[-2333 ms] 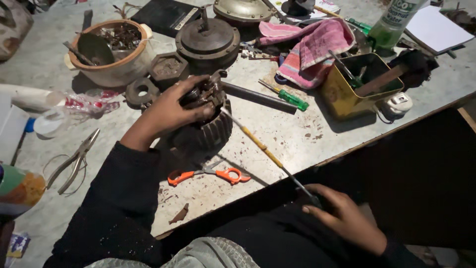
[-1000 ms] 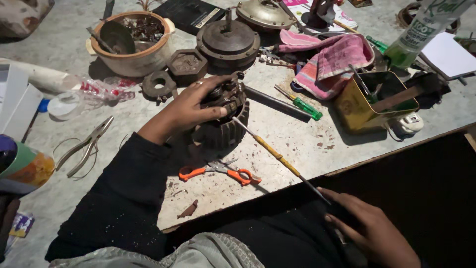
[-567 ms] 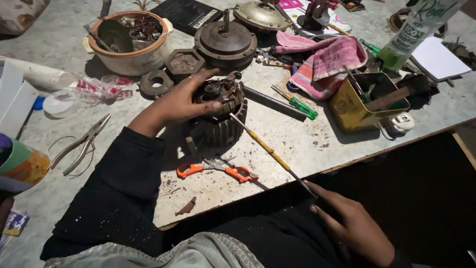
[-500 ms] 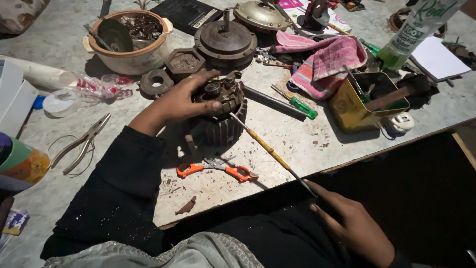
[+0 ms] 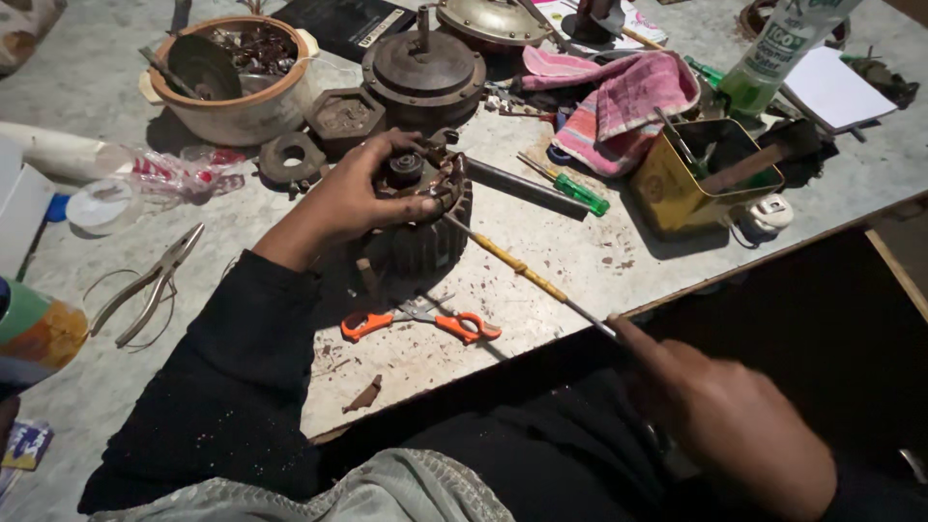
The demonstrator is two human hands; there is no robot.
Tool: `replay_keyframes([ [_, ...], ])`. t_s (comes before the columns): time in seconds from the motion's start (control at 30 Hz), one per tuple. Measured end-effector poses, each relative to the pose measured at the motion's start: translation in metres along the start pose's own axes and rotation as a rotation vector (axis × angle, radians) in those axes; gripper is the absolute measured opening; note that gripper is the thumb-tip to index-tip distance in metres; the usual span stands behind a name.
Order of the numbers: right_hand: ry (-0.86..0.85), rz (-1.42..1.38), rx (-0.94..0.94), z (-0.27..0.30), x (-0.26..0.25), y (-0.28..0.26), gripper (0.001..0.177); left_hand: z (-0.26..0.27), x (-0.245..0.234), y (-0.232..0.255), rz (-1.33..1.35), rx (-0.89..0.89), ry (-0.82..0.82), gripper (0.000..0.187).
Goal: The person disassembles a cylindrical electrical component, likely a motor or alternator, using a screwdriver and pliers. They remove the outer casing, separate internal parts, and use tools to adjust and cut wires within the assembly.
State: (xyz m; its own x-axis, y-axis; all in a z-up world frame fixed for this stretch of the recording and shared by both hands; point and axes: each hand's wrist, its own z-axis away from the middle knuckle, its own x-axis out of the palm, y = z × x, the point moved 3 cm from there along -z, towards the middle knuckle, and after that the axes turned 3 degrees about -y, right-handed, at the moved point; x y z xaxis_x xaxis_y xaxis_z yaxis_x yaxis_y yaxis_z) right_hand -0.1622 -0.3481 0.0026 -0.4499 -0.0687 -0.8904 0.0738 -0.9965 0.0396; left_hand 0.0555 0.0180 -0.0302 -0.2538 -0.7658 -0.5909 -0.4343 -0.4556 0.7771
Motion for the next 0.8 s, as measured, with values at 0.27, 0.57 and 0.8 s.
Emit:
replay_keyframes([
  [0.27, 0.061, -0.416, -0.223, 0.027, 0.007, 0.041, 0.100, -0.007, -0.006, -0.018, 0.085, 0.137, -0.108, 0.082],
  [0.57, 0.050, -0.358, -0.145, 0.019, -0.020, 0.004, 0.110, -0.006, -0.011, -0.017, 0.132, 0.125, -0.170, 0.098],
  [0.8, 0.017, -0.220, -0.084, 0.023, -0.039, -0.003, 0.104, -0.005, -0.011, -0.020, 0.083, 0.062, -0.154, 0.102],
])
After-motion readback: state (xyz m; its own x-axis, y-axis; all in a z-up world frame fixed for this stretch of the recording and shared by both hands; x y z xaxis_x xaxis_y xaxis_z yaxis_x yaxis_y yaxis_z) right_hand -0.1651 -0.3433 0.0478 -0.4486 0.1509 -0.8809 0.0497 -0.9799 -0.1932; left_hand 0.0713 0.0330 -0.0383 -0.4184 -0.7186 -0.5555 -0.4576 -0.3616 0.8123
